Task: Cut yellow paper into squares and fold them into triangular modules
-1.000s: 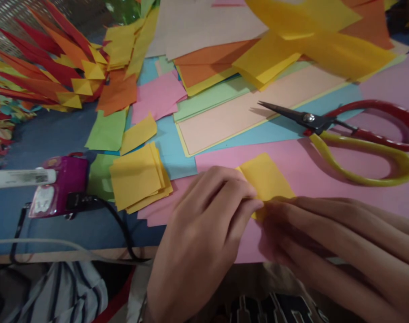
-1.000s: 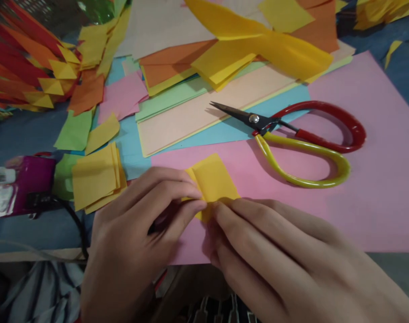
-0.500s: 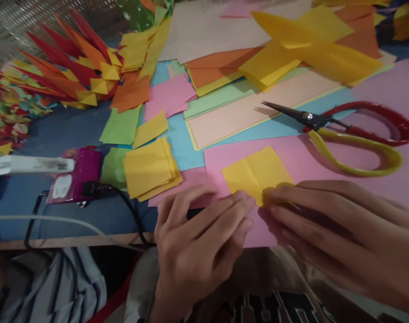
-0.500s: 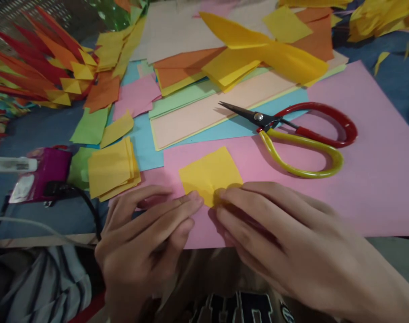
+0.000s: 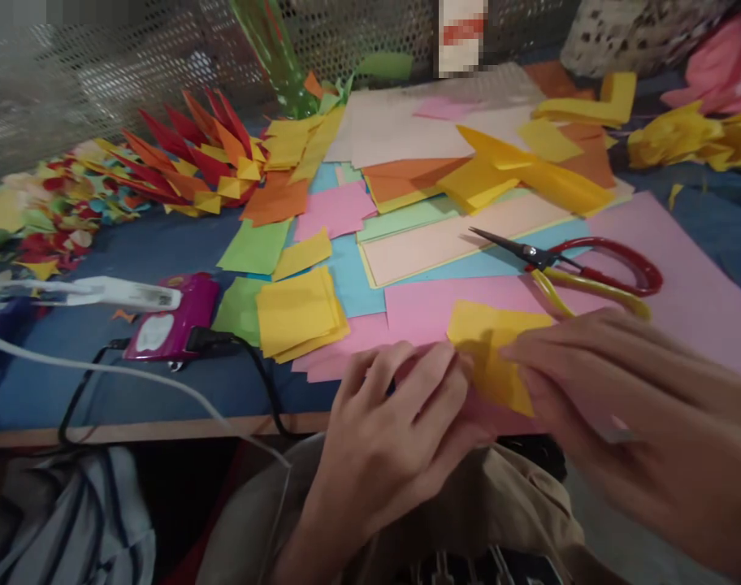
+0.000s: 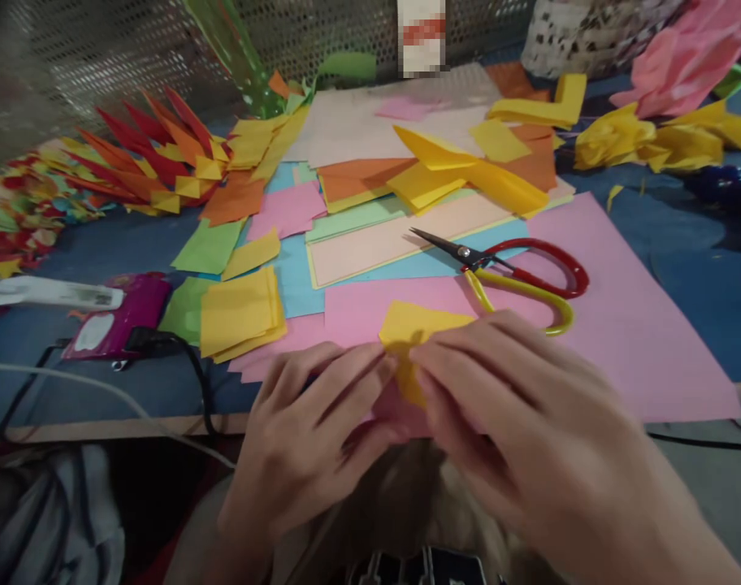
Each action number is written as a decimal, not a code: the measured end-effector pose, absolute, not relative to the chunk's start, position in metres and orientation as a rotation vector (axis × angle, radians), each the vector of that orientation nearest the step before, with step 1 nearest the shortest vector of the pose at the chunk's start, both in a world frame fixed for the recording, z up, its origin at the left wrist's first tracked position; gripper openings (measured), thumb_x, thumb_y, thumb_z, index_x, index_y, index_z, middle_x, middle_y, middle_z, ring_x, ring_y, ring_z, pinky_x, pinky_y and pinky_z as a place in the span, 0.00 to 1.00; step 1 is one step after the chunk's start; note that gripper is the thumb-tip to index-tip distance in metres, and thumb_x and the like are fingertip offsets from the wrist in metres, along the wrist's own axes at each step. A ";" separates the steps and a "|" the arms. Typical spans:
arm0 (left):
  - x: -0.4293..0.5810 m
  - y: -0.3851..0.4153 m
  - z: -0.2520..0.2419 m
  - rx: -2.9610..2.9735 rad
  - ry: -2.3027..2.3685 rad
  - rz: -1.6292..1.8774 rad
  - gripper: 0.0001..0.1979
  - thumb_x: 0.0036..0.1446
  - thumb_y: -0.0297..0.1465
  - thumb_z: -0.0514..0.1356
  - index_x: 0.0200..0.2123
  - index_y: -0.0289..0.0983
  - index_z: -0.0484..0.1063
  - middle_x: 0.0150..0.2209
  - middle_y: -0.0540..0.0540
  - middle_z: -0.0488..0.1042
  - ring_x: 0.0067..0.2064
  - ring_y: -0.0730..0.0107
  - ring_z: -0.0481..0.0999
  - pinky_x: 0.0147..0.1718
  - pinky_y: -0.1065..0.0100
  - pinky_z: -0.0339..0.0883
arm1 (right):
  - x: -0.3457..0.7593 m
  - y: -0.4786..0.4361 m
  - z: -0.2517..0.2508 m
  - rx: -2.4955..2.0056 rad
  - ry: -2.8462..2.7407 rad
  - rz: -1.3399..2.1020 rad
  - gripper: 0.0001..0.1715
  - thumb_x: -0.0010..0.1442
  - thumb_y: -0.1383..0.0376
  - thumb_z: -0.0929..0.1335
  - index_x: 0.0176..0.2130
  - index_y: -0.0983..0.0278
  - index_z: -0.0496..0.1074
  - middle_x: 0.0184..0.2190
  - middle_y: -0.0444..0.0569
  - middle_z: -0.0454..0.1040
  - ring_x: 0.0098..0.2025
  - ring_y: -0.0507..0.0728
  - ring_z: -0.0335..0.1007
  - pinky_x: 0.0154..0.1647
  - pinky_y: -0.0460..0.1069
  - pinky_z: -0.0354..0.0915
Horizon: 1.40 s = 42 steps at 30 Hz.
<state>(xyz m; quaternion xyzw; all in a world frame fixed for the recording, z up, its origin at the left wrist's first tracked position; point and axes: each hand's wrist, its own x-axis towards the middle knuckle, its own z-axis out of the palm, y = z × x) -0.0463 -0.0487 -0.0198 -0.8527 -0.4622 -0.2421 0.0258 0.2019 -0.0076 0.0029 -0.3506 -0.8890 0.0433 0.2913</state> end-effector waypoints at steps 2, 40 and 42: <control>-0.048 -0.046 -0.020 -2.670 -1.412 -0.747 0.25 0.74 0.49 0.64 0.59 0.34 0.80 0.61 0.48 0.84 0.58 0.51 0.75 0.56 0.51 0.66 | 0.206 0.007 0.008 -0.860 -2.436 0.039 0.15 0.72 0.72 0.71 0.57 0.68 0.77 0.54 0.54 0.81 0.56 0.62 0.77 0.64 0.58 0.72; -0.030 -0.020 -0.020 -2.297 -1.917 -1.124 0.07 0.73 0.26 0.65 0.52 0.40 0.77 0.41 0.49 0.84 0.40 0.67 0.83 0.45 0.64 0.79 | 0.195 0.007 -0.016 -0.821 -2.620 -0.050 0.23 0.69 0.76 0.68 0.61 0.64 0.76 0.61 0.53 0.81 0.59 0.67 0.73 0.69 0.69 0.68; -0.031 -0.022 -0.021 -2.320 -1.833 -1.178 0.06 0.73 0.25 0.65 0.50 0.39 0.78 0.43 0.48 0.85 0.43 0.67 0.83 0.48 0.64 0.79 | 0.196 0.007 -0.017 -0.811 -2.641 -0.065 0.26 0.69 0.76 0.68 0.64 0.65 0.74 0.60 0.53 0.82 0.58 0.68 0.72 0.67 0.71 0.69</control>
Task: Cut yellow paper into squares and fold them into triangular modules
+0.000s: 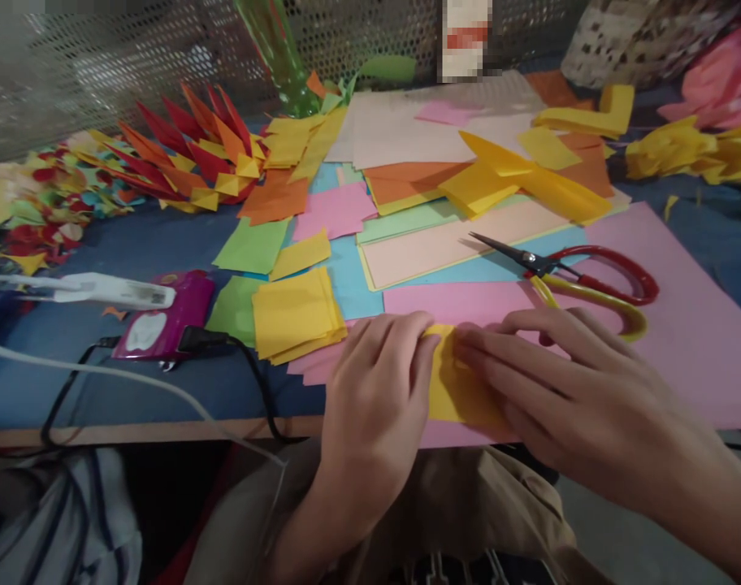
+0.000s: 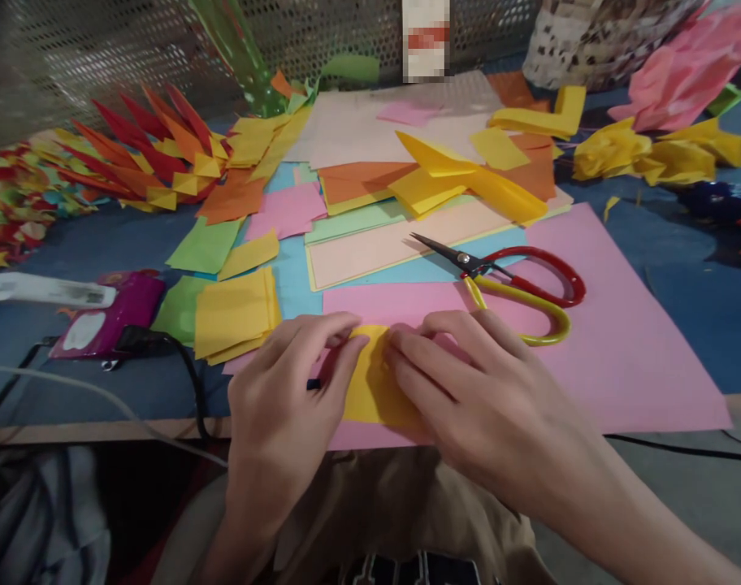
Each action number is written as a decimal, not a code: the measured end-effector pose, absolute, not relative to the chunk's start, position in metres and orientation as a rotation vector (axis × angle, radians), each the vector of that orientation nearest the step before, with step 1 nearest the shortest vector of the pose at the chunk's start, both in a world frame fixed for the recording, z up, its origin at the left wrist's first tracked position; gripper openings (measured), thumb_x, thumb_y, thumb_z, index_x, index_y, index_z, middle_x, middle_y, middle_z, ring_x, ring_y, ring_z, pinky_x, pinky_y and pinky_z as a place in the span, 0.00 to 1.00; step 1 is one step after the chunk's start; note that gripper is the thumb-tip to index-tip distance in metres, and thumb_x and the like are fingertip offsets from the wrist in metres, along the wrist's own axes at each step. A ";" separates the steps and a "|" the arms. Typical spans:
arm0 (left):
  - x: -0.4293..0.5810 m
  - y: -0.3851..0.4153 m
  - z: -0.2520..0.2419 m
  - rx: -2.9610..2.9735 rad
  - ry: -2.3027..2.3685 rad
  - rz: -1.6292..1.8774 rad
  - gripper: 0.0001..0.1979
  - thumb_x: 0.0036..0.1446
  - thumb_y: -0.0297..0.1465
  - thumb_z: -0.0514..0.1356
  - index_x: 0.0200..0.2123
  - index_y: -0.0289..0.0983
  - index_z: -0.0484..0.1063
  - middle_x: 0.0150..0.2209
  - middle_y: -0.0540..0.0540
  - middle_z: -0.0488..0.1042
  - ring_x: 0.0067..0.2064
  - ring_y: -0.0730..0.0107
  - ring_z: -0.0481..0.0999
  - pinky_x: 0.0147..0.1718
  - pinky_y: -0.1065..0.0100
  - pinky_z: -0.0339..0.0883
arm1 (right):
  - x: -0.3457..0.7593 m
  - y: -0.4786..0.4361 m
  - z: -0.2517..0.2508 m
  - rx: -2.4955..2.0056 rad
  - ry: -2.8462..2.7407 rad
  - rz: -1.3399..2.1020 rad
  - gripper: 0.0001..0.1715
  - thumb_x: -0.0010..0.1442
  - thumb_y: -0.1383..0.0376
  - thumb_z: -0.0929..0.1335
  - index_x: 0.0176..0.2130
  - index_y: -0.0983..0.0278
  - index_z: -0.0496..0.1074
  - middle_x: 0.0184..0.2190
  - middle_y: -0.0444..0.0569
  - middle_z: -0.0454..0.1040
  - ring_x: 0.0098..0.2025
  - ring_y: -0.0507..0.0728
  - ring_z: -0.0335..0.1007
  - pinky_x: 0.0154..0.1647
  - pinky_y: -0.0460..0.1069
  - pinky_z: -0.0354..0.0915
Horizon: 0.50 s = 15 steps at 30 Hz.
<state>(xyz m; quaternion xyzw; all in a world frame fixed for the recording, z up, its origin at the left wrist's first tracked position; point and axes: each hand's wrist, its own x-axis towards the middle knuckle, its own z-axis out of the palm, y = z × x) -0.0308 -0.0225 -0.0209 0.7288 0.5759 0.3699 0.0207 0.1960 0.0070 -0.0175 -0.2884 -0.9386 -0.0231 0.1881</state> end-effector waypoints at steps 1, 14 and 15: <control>-0.031 -0.024 -0.021 2.287 1.742 1.170 0.06 0.73 0.24 0.65 0.49 0.38 0.78 0.43 0.48 0.85 0.44 0.67 0.83 0.50 0.63 0.78 | 0.197 0.007 -0.018 -0.798 -2.640 -0.059 0.26 0.69 0.75 0.68 0.65 0.67 0.74 0.60 0.54 0.82 0.58 0.69 0.72 0.66 0.71 0.70; -0.043 -0.040 -0.023 2.429 1.439 0.982 0.11 0.73 0.20 0.64 0.55 0.30 0.81 0.52 0.42 0.84 0.54 0.62 0.78 0.56 0.59 0.76 | 0.198 0.011 -0.023 -0.749 -2.579 0.093 0.24 0.68 0.74 0.69 0.62 0.67 0.75 0.70 0.52 0.75 0.65 0.70 0.68 0.66 0.67 0.68; -0.044 -0.040 -0.023 2.434 1.424 0.967 0.11 0.73 0.19 0.63 0.55 0.30 0.81 0.53 0.42 0.84 0.54 0.62 0.78 0.57 0.59 0.76 | 0.198 0.011 -0.023 -0.734 -2.593 0.083 0.23 0.69 0.74 0.68 0.62 0.69 0.75 0.70 0.52 0.75 0.65 0.70 0.68 0.66 0.68 0.68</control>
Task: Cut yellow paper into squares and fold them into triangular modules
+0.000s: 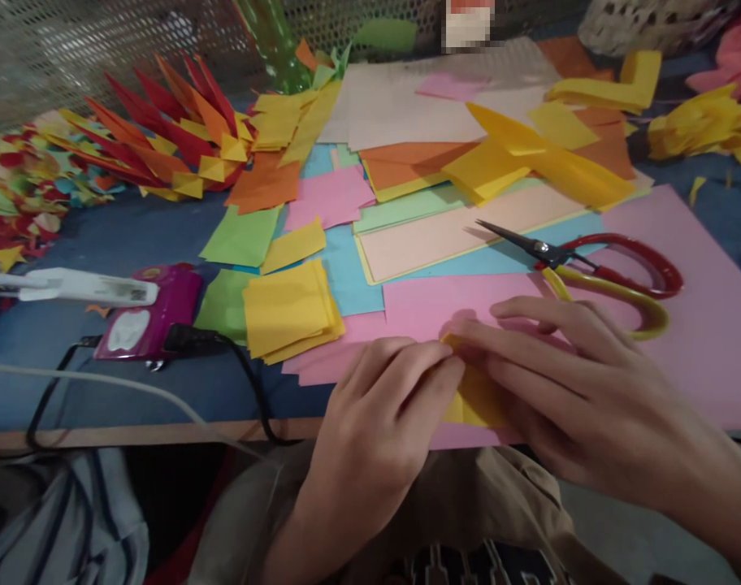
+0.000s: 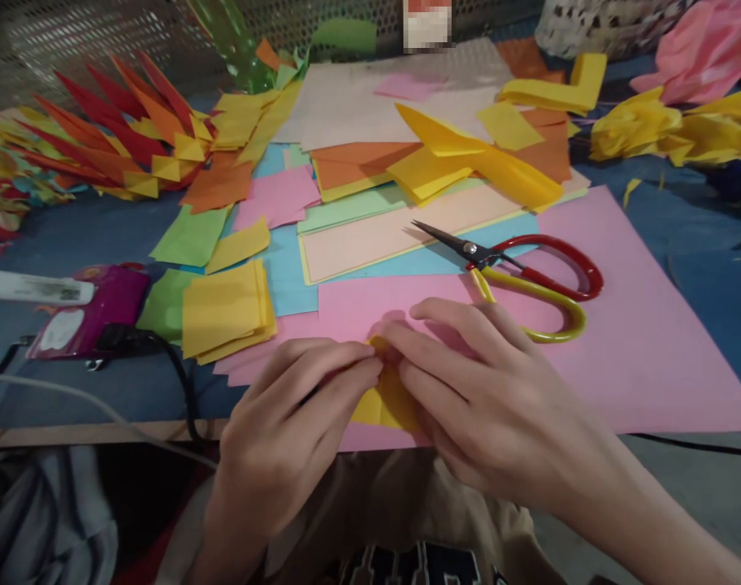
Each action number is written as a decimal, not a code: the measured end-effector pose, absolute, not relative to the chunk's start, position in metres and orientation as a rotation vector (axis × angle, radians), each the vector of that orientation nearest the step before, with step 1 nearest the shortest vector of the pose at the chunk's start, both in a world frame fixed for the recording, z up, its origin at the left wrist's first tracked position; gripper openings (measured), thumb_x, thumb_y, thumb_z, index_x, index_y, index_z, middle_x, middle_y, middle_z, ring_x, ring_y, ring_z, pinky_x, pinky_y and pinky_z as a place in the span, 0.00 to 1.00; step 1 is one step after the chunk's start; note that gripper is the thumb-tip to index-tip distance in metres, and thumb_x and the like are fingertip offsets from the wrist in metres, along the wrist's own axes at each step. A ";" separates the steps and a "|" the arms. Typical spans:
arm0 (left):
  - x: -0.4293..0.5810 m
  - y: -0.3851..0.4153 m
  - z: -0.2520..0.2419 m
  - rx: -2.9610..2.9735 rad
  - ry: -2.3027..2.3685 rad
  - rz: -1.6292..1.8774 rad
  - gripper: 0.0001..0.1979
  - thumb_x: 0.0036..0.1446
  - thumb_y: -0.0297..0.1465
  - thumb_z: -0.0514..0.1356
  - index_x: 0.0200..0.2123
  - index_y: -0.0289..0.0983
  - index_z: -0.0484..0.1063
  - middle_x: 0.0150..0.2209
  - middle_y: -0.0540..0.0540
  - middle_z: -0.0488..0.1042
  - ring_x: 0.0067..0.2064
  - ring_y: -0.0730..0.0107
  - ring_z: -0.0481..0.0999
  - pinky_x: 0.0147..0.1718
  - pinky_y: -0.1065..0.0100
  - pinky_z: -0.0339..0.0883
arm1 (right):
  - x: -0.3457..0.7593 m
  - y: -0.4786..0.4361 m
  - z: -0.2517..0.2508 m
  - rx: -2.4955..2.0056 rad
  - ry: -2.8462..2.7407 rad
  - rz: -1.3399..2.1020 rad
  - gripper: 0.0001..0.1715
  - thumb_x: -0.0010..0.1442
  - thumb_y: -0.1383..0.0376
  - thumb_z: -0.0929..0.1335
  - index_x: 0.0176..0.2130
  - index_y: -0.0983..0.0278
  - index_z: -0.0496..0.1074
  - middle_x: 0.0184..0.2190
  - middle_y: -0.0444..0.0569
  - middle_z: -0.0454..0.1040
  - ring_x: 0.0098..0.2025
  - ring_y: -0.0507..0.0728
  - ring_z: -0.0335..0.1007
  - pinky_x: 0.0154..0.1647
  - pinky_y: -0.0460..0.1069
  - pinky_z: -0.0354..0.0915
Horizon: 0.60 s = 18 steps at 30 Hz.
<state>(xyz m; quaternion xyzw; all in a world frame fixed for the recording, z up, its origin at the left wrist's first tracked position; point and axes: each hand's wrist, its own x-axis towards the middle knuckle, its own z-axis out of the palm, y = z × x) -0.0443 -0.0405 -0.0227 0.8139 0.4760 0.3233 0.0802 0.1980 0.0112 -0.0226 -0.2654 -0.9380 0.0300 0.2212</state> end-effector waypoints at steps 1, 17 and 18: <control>-0.045 -0.041 -0.023 2.440 1.406 0.958 0.12 0.73 0.19 0.63 0.56 0.30 0.81 0.54 0.42 0.84 0.55 0.63 0.78 0.58 0.60 0.76 | 0.198 0.011 -0.022 -0.722 -2.604 0.075 0.23 0.69 0.74 0.68 0.61 0.70 0.75 0.69 0.53 0.76 0.64 0.70 0.68 0.65 0.68 0.69; -0.053 -0.041 -0.021 2.780 1.500 0.733 0.13 0.70 0.22 0.67 0.56 0.31 0.83 0.57 0.46 0.86 0.54 0.52 0.78 0.53 0.53 0.72 | 0.201 0.011 -0.024 -0.710 -2.601 0.121 0.27 0.67 0.75 0.67 0.63 0.72 0.74 0.68 0.56 0.77 0.65 0.71 0.68 0.65 0.68 0.70; -0.053 -0.041 -0.019 2.805 1.504 0.704 0.13 0.71 0.22 0.67 0.56 0.32 0.84 0.56 0.46 0.87 0.54 0.52 0.78 0.53 0.53 0.71 | 0.201 0.011 -0.024 -0.709 -2.602 0.111 0.26 0.67 0.75 0.67 0.62 0.72 0.74 0.68 0.56 0.77 0.65 0.71 0.68 0.64 0.68 0.70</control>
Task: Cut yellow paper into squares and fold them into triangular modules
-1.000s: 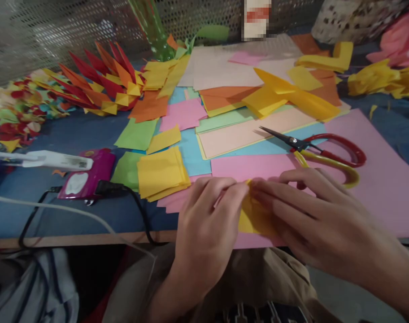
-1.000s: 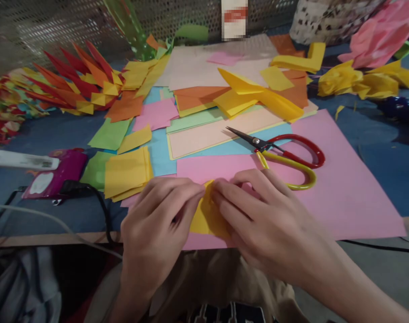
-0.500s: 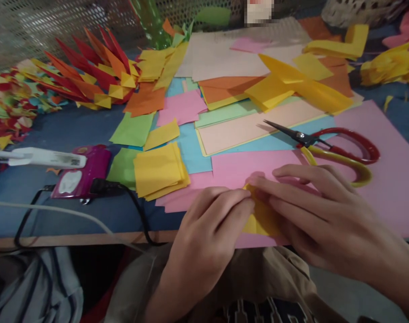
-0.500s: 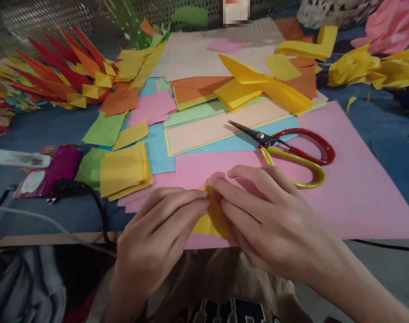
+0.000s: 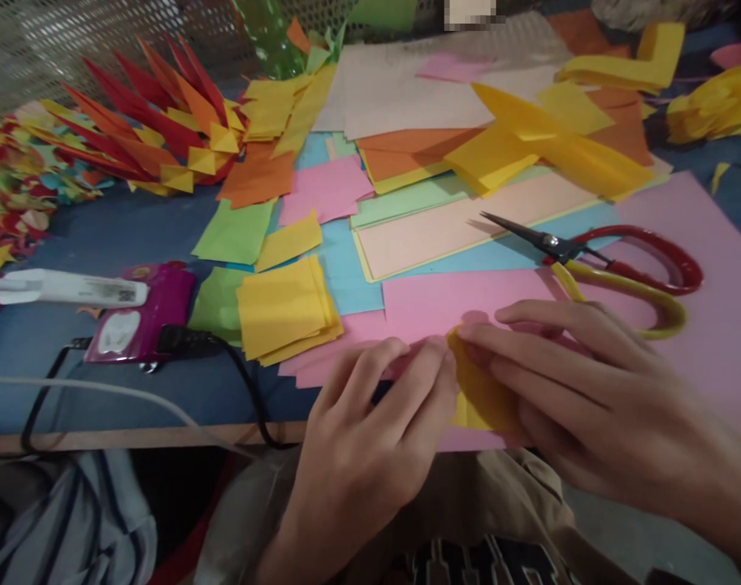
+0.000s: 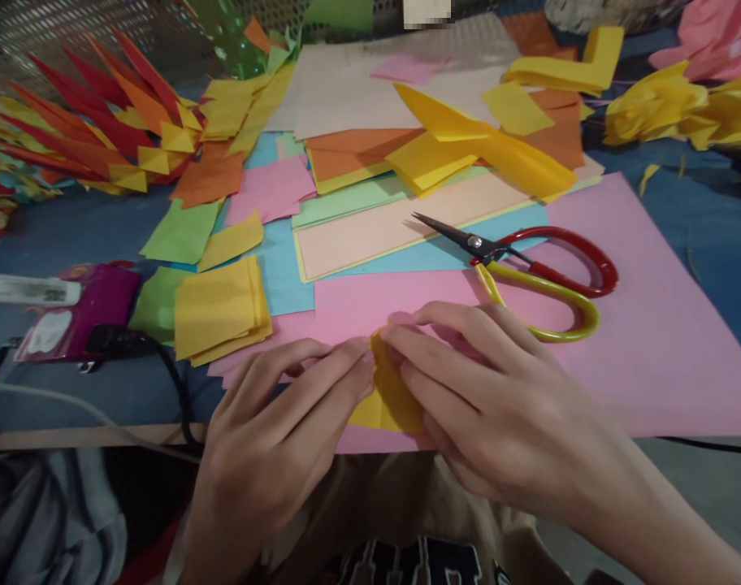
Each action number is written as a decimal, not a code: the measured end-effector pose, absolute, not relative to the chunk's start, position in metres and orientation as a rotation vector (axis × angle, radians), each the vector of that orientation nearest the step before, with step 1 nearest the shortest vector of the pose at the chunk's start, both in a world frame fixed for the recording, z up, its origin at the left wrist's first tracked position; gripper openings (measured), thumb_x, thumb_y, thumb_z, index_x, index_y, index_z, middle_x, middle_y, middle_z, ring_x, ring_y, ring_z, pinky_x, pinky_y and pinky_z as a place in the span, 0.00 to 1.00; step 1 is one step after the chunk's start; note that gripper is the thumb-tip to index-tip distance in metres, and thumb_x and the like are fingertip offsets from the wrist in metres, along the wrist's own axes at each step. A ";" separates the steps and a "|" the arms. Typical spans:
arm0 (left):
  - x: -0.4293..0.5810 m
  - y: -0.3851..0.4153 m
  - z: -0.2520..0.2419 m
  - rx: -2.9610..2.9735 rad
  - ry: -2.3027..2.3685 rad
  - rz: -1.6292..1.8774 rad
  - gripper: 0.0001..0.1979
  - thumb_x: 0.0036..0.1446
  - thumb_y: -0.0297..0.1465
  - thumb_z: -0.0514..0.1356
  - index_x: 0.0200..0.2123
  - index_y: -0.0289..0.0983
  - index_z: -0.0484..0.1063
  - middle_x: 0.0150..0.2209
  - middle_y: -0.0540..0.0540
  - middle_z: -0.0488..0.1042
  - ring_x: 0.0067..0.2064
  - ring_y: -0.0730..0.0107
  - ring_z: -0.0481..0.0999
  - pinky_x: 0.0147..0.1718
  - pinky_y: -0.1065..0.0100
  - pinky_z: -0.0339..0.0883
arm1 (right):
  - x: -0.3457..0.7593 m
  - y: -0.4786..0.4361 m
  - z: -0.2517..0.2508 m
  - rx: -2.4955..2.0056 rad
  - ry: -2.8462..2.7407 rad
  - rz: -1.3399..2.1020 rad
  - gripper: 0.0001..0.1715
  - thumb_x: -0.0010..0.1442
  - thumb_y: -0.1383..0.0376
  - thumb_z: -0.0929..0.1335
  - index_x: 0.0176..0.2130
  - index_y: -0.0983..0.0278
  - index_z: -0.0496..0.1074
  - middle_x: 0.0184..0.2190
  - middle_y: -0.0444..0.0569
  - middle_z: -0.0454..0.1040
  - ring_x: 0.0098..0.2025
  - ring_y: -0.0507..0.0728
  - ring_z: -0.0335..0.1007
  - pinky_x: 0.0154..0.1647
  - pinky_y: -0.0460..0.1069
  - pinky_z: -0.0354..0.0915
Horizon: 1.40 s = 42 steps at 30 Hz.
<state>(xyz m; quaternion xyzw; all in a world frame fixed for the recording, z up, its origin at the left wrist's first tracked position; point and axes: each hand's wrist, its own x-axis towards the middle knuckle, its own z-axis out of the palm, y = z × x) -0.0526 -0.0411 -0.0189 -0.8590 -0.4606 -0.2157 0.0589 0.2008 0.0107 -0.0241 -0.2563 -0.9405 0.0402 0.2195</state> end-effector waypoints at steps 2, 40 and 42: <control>-0.052 -0.042 -0.015 -2.599 -1.395 -0.597 0.13 0.72 0.25 0.67 0.56 0.33 0.84 0.57 0.48 0.87 0.54 0.51 0.79 0.54 0.52 0.70 | 0.200 0.011 -0.023 -0.727 -2.598 0.104 0.23 0.67 0.74 0.68 0.60 0.71 0.75 0.67 0.55 0.77 0.62 0.72 0.68 0.62 0.68 0.70; -0.035 -0.036 -0.013 -2.723 -1.819 -1.119 0.03 0.74 0.24 0.64 0.43 0.36 0.76 0.45 0.47 0.77 0.52 0.68 0.76 0.57 0.65 0.70 | 0.228 -0.011 -0.038 -0.575 -2.575 0.076 0.24 0.70 0.70 0.71 0.63 0.66 0.77 0.67 0.54 0.78 0.66 0.70 0.72 0.67 0.67 0.66; -0.033 -0.037 -0.013 -2.696 -1.838 -1.136 0.04 0.74 0.24 0.64 0.43 0.36 0.76 0.45 0.48 0.77 0.51 0.69 0.75 0.57 0.65 0.70 | 0.228 -0.012 -0.037 -0.582 -2.582 0.050 0.23 0.70 0.70 0.71 0.63 0.66 0.77 0.67 0.55 0.78 0.65 0.69 0.73 0.66 0.67 0.66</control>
